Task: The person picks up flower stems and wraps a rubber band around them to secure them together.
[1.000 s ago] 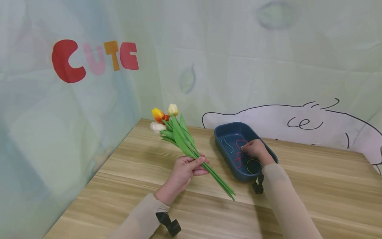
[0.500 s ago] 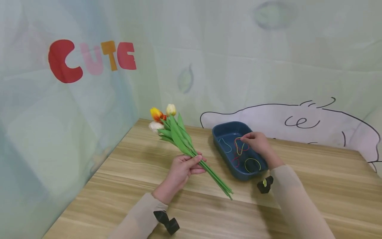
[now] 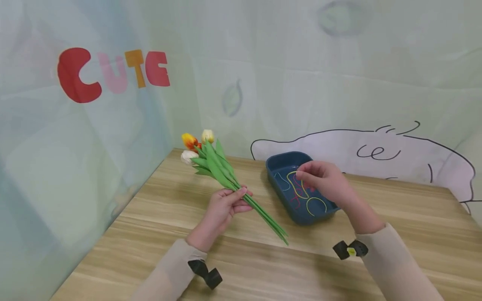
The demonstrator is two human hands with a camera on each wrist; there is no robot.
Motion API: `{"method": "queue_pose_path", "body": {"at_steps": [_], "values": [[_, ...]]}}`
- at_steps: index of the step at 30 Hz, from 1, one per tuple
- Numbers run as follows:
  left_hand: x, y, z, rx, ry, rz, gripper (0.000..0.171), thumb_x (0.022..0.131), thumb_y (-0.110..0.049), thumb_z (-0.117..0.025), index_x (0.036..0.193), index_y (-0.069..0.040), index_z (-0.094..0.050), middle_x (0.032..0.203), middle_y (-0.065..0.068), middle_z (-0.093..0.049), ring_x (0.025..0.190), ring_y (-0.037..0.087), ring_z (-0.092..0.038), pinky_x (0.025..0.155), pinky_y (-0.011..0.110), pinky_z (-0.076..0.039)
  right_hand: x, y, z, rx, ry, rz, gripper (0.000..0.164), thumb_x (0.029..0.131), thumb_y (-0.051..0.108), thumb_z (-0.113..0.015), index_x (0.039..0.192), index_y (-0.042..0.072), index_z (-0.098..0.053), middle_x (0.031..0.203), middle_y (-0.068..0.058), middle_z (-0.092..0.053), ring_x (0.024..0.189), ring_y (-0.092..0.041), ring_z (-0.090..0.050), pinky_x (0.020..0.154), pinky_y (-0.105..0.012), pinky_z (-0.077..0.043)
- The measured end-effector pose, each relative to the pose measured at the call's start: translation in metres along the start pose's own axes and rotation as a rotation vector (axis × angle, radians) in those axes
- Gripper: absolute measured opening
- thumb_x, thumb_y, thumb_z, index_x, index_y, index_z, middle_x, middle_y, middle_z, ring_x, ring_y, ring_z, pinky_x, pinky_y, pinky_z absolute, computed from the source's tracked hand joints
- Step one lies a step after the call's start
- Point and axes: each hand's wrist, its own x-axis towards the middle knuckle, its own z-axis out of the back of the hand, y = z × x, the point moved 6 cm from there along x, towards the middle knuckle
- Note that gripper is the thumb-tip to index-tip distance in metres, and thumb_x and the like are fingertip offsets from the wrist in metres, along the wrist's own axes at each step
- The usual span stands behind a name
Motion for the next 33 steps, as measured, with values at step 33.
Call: {"method": "queue_pose_path", "body": {"at_steps": [33], "values": [[-0.013,-0.029,-0.009,-0.166,0.147,-0.016,0.036,0.101,0.003,-0.038,0.085,-0.009,-0.068,0.080,0.002,-0.072,0.077,0.017,-0.072,0.074,0.028,-0.060,-0.087,0.060,-0.047,0.299,0.213,0.379,0.005,0.091,-0.002,-0.061,0.097,-0.002,-0.061,0.073,0.001,-0.057,0.062,-0.013,-0.053,0.052,-0.025,-0.049]]}}
